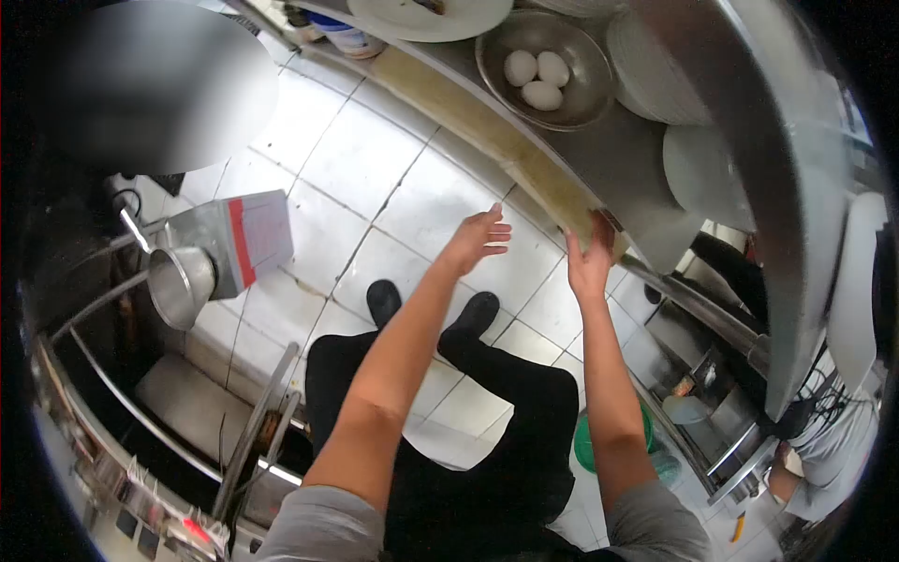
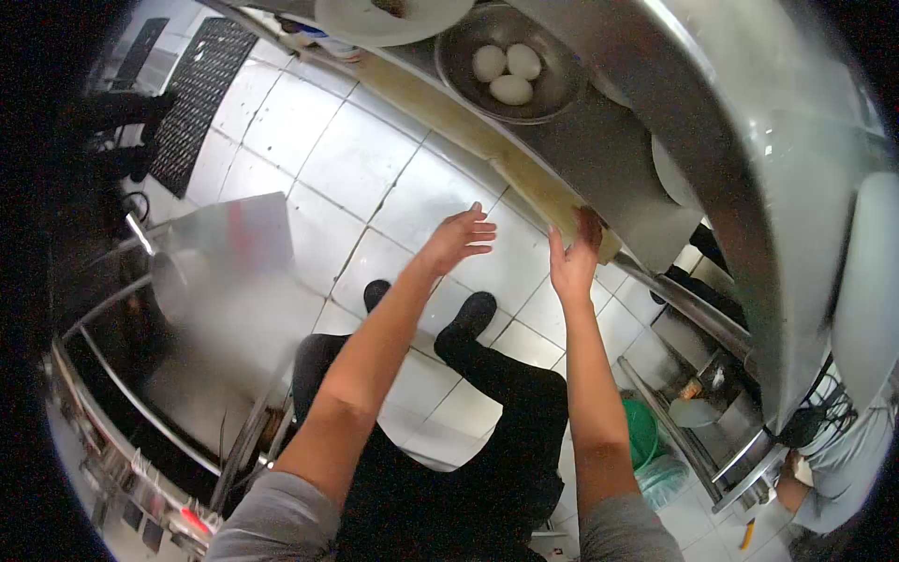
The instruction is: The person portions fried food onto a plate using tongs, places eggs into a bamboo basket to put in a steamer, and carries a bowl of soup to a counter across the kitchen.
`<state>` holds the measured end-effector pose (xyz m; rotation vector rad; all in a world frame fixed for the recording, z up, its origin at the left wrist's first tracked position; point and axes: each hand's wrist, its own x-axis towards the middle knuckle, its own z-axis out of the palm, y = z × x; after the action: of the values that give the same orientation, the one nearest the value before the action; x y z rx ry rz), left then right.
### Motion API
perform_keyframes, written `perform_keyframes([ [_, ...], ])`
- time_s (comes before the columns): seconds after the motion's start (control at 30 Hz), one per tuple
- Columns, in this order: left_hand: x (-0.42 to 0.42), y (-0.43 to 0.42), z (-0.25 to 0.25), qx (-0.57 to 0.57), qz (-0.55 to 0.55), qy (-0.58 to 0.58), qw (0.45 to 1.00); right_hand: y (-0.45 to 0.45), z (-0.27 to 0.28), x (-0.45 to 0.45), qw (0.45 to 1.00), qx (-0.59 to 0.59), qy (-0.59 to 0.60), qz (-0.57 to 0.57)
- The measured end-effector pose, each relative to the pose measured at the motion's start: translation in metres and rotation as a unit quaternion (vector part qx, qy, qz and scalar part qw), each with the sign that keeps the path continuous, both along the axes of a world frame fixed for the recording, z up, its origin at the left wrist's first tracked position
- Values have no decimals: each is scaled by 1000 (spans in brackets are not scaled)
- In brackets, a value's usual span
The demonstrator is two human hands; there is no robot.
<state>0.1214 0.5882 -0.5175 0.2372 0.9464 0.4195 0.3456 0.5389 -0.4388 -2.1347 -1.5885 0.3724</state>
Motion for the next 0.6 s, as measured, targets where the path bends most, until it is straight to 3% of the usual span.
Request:
perform_keyframes([
  [0.03,22,-3,-12,-4,22,-5,1000,3,-13,11,997,36,-63,33],
  [0.17,80,14,-37,-12,77,-62,995,24,-61,39,996,-34,-88,-6],
  [0.3,106,20,-69,32,81,-119,989,50,-52,33,989,-138,-47,31],
  [0.4,109,19,-68,79,91,-128,984,47,-30,28,992,-82,23,88],
  [0.5,114,19,-85,137,102,-172,970,40,-56,39,992,5,-96,86],
  [0.6,115,18,-92,145,100,-179,968,38,-72,50,993,3,-81,87],
])
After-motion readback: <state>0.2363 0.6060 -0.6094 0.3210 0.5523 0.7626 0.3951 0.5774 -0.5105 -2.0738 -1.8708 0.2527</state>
